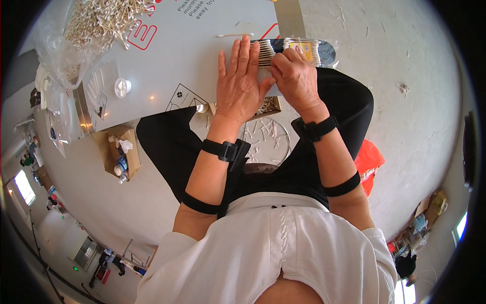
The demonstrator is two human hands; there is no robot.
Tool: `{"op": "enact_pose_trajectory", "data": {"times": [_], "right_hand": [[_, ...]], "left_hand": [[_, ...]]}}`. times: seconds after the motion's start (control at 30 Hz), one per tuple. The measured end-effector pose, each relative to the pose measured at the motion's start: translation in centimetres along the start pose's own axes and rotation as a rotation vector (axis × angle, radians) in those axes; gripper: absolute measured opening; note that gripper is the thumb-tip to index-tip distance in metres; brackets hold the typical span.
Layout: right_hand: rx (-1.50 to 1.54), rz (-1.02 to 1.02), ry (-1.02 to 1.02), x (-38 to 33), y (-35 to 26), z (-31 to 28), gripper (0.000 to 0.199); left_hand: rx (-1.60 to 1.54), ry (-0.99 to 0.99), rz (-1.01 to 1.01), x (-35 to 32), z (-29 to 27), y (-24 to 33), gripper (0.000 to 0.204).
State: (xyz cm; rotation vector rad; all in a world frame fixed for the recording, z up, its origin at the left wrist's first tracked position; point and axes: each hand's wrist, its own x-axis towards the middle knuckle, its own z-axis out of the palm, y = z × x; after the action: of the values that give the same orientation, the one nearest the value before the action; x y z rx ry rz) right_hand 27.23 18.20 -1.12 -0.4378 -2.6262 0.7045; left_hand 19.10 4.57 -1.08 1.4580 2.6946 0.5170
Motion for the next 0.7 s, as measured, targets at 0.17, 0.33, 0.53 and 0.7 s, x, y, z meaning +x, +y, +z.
{"op": "enact_pose_trajectory", "data": {"times": [0.17, 0.33, 0.53, 0.7], "right_hand": [[0.046, 0.032, 0.111, -0.1, 0.5, -1.1, 0.015], [-0.086, 0.046, 0.106, -0.4, 2.4, -2.9, 0.043], [-0.075, -0.085, -0.077, 0.0, 1.4, -2.4, 0.054], [-0.105, -0.007, -0.073, -0.1, 2.2, -1.8, 0.066]], "left_hand": [[-0.004, -0.058, -0.034, -0.4, 0.8, -0.1, 0.085], [-0.005, -0.070, -0.045, -0.7, 0.7, 0.1, 0.088], [-0.004, -0.055, -0.052, -0.7, 0.8, 0.5, 0.092], [-0.058, -0.090, -0.077, -0.8, 0.5, 0.8, 0.093]]}}
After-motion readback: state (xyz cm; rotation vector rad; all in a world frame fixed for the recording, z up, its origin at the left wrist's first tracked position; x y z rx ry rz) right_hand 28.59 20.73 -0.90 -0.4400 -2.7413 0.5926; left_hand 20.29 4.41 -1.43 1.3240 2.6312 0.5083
